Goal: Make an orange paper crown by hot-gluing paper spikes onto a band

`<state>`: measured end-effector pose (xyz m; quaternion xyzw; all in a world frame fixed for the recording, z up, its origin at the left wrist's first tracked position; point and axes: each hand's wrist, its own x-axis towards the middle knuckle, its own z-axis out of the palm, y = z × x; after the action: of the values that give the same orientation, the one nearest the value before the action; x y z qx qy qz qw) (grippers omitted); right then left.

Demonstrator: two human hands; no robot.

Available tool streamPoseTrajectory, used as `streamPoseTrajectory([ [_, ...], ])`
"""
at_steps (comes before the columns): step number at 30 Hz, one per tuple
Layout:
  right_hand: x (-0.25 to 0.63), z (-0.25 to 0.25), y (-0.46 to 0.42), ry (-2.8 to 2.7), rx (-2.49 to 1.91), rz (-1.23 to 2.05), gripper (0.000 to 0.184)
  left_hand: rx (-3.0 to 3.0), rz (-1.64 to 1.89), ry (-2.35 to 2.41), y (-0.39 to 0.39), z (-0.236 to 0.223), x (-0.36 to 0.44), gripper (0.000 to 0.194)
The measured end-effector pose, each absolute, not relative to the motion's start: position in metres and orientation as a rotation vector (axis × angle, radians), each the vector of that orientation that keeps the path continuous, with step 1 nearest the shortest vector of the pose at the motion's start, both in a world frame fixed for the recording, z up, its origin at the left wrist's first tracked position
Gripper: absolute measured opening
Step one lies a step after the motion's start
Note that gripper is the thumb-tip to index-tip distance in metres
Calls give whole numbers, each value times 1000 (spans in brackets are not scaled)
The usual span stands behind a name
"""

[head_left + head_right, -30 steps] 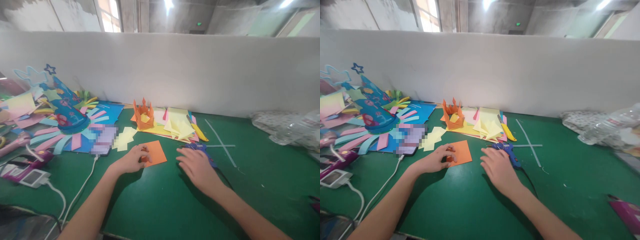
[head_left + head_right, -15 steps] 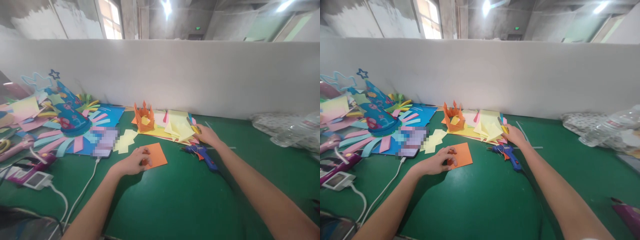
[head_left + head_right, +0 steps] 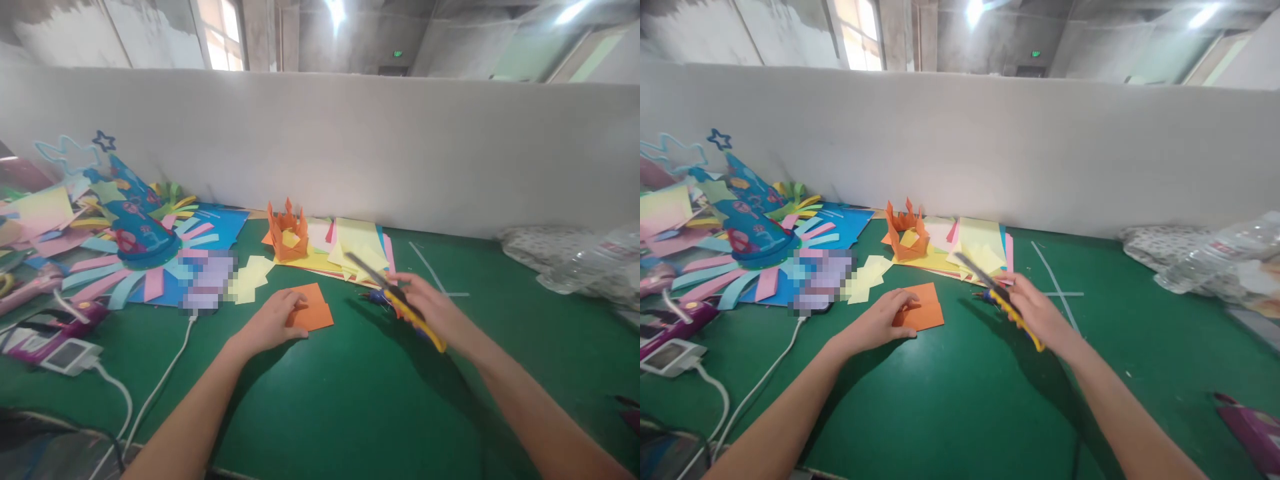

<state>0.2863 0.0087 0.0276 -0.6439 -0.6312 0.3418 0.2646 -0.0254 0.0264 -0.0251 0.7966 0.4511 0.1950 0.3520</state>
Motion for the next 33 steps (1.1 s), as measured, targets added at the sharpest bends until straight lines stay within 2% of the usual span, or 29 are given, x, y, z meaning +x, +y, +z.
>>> streamPoseTrajectory([
  [3,272,13,-19,-1869,-1756,865,37,2040,479,1144,23,-26,-21,45],
  [8,266,-6,-29,-1974,-1735,735,34,2064,448,1148,22,-22,-25,25],
  [15,255,-9,-24,-2255,-1627,610,31,2077,419,1125,24,-14,-31,21],
  [22,247,-13,-23,-2463,-1432,571,30,2109,542,1021,28,-10,-29,12],
  [27,247,-14,-29,-2501,-1408,584,30,2177,382,874,29,-11,-29,27],
  [31,246,-14,-32,-2558,-1382,524,31,2333,269,907,31,-19,-33,65],
  [33,245,-16,-31,-2583,-1372,468,32,2383,249,991,32,-24,-35,74],
])
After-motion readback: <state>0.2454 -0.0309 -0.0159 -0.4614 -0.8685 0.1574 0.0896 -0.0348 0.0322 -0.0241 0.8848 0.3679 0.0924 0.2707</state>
